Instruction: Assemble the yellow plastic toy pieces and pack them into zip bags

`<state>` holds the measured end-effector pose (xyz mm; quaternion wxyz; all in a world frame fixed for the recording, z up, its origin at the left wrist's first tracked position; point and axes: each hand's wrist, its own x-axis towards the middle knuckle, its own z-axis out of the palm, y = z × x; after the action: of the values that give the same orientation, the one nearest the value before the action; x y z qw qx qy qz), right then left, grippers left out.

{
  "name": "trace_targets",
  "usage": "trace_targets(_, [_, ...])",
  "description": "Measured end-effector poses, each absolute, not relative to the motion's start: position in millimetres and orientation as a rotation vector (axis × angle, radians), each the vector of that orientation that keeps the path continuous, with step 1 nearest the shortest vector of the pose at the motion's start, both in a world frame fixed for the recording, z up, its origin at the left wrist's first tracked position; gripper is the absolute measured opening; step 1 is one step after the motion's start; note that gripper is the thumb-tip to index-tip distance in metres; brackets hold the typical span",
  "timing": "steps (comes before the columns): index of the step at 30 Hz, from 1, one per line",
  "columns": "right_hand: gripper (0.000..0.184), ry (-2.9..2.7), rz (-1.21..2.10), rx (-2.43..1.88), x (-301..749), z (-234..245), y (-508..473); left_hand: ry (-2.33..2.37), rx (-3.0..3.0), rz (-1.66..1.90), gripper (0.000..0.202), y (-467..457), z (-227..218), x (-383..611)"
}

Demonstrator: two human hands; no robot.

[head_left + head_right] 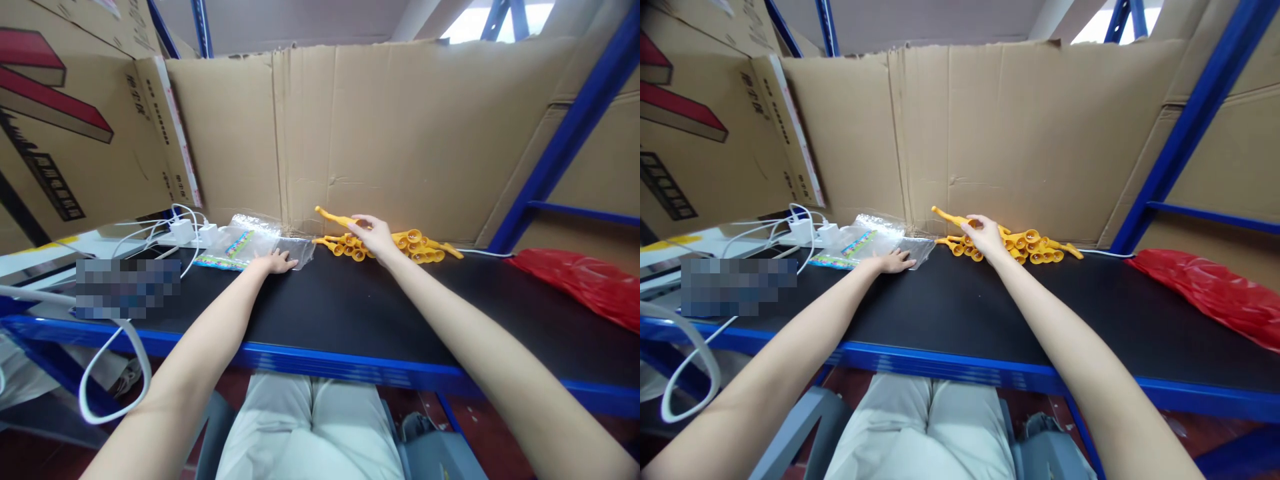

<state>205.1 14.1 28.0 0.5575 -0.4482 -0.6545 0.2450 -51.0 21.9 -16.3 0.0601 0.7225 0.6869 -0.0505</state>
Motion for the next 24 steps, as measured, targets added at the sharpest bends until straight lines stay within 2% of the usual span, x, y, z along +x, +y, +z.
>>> trace_targets(8, [0.038,-1.982,0.595,-0.966,200.8,4.8,-9.3,2.030,2.215,-0.198,0.074,13.6,-6.6,-53.5])
trace_targets(12, [0.035,-2.209,0.502,-1.168,208.5,1.3,-10.9,2.034,2.214,-0.214,0.071,9.2,-2.0,-50.4])
trace_targets(15, [0.042,-2.339,0.385,-1.365,219.3,-1.2,-10.0,2.040,2.228,-0.178,0.063,9.5,-0.5,-49.5])
trace_targets(20, [0.052,-2.422,0.272,-1.482,226.1,1.6,-9.4,2.033,2.381,0.133,0.034,14.1,-1.5,-45.0])
trace_targets(24, [0.046,-2.452,0.259,-1.499,223.0,5.2,-12.1,1.930,2.514,0.371,0.042,11.9,-3.9,-31.0])
